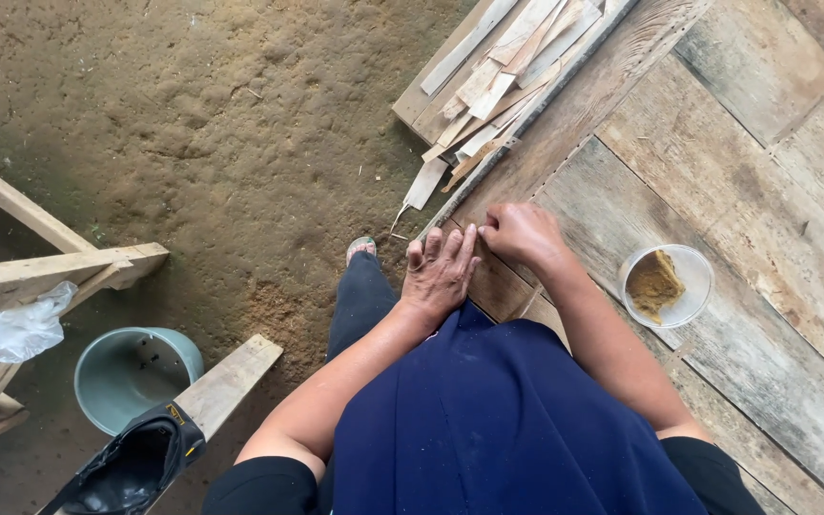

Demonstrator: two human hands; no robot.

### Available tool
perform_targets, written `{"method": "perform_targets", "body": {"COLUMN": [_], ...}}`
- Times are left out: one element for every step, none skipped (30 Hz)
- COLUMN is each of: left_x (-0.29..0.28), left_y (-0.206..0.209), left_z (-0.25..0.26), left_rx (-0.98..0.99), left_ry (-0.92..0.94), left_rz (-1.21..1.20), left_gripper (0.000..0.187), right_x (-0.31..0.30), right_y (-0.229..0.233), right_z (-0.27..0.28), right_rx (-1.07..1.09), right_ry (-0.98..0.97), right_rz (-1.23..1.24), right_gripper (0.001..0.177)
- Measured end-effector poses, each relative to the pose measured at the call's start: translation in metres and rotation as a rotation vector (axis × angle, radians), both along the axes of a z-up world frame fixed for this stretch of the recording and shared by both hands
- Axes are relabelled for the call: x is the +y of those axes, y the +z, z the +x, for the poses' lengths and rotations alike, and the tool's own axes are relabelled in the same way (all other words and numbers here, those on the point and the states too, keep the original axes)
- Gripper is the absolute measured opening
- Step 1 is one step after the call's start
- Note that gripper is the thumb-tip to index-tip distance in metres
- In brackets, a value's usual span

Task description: The person repeatedly dips a perforated wooden strip into a container of brown paste and applies it to a wooden plank on a workbench. They press the strip onto the plank and smooth it with their hands, repeating this process along the plank's length.

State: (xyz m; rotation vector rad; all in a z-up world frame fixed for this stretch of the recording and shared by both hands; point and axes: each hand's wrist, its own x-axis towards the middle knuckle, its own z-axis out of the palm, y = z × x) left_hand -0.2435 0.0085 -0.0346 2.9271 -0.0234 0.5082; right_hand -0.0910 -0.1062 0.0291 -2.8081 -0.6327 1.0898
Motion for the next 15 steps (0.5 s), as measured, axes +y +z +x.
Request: {"method": "perform_targets", "body": {"left_x": [-0.001,-0.001,-0.002,-0.003,-0.004,-0.006,-0.005,-0.005,-0.005,-0.005,-0.005,-0.005,-0.006,-0.006,-0.006], "left_y": [0.0,0.0,0.0,-0.001,-0.002,-0.003,-0.002,0.0,0.0,0.0,0.0,0.0,-0.002,-0.003,-0.005], "left_z": [0.001,0.0,0.0,0.0,0.001,0.001,0.002,0.002,0.001,0.001,0.001,0.002,0.001,0.001,0.001], "left_rx": [-0.003,0.031,0.066,0.066,0.074,0.083,0.084,0.097,0.111,0.113,0.125,0.135,0.135,0.154,0.172], "left_ry": [-0.002,-0.003,-0.003,-0.007,-0.003,0.003,0.0,-0.003,-0.006,-0.008,-0.007,-0.008,-0.012,-0.015,-0.018], "left_rz": [0.002,-0.011,-0.024,-0.023,-0.034,-0.045,-0.044,-0.048,-0.053,-0.052,-0.054,-0.055,-0.055,-0.044,-0.033], "left_gripper": [0.048,0.049,0.05,0.05,0.051,0.051,0.051,0.05,0.05,0.05,0.05,0.05,0.05,0.05,0.051], "right_x": [0.001,0.002,0.002,0.0,-0.002,-0.003,-0.006,-0.009,-0.012,-0.01,-0.009,-0.007,-0.008,-0.009,-0.009], "right_y": [0.006,0.012,0.018,0.01,0.002,-0.006,-0.018,-0.029,-0.041,-0.037,-0.032,-0.028,-0.025,-0.022,-0.018], "right_z": [0.0,-0.001,-0.002,-0.005,-0.008,-0.011,-0.015,-0.021,-0.026,-0.03,-0.035,-0.038,-0.042,-0.045,-0.049], "right_rx": [-0.003,0.025,0.053,0.053,0.039,0.026,0.027,-0.002,-0.032,-0.03,-0.035,-0.041,-0.042,-0.086,-0.132], "right_ry": [-0.002,-0.052,-0.102,-0.106,-0.172,-0.237,-0.24,-0.306,-0.372,-0.375,-0.446,-0.518,-0.521,-0.59,-0.658], "right_rz": [0.002,0.036,0.07,0.071,0.103,0.135,0.136,0.162,0.189,0.188,0.237,0.287,0.287,0.329,0.37], "right_gripper": [0.028,0.028,0.027,0.027,0.026,0.025,0.025,0.025,0.025,0.025,0.025,0.024,0.024,0.026,0.029]}}
